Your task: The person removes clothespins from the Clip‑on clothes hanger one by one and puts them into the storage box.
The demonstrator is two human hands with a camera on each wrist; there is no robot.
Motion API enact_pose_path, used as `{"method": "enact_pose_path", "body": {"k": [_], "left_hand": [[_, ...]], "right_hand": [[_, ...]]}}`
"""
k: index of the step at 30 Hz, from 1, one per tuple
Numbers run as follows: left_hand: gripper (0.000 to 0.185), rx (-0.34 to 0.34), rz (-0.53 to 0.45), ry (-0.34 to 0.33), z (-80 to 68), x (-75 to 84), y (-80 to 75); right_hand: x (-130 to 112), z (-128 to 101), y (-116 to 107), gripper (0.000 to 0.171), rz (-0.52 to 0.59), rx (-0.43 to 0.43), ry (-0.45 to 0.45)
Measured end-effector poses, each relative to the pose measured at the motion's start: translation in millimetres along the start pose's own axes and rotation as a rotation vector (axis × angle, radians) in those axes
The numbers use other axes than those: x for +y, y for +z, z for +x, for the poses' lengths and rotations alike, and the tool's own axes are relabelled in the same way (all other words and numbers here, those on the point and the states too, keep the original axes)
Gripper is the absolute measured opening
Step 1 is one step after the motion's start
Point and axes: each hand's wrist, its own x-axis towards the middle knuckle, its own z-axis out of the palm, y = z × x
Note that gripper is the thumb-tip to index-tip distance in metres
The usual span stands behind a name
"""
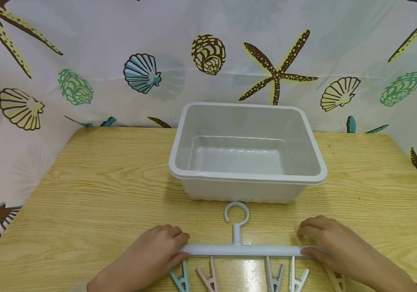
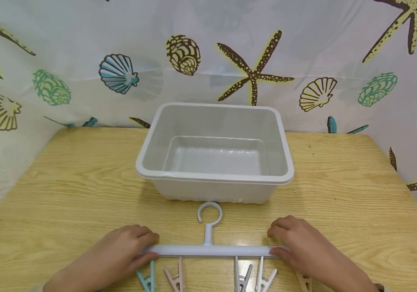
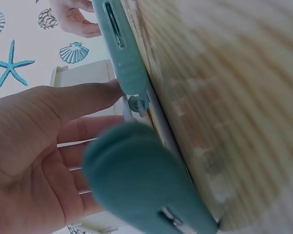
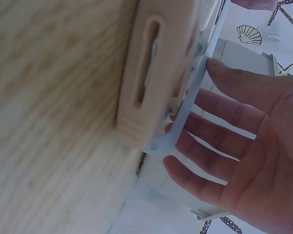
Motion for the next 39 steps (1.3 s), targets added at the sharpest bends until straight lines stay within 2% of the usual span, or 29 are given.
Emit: {"method": "enact_pose_path", "body": {"k": [4, 8, 17, 21, 27, 30, 35, 39], "left_hand": [[0.015, -0.029, -0.016, 0.016, 0.6, -1.0, 1.7], [0.015, -0.056, -0.010, 0.040, 1.4, -2.0, 3.3], [0.013, -0.074, -0.027, 0.042, 0.6, -3.1, 4.2], [0.013, -0.075, -0.019, 0.048, 0.6, -2.7, 3.6], [0.015, -0.087, 0.022, 0.052, -0.7, -0.7, -1.8], [0.016, -0.084, 0.047, 0.056, -2.0, 1.0, -4.9], [0.015, -0.053, 0.058, 0.068, -5.0, 3.6, -9.5], [0.014, -0.024, 0.062, 0.088, -7.9, 4.5, -11.6]], "right_hand": [[-1, -1, 2, 0.024, 0.076, -0.103, 0.045], [-1, -2, 4, 0.020, 0.125, -0.154, 0.067], [-2, -3, 5, 0.019, 0.105, -0.214, 0.118], [-3, -5, 4, 0.019, 0.099, -0.213, 0.122], [-3, -7, 2, 0.017, 0.120, -0.173, 0.080], [-5, -9, 0, 0.016, 0.146, -0.186, 0.105], [-8, -12, -4, 0.016, 0.207, -0.230, 0.156], [-10, -14, -7, 0.017, 0.201, -0.202, 0.128]]}}
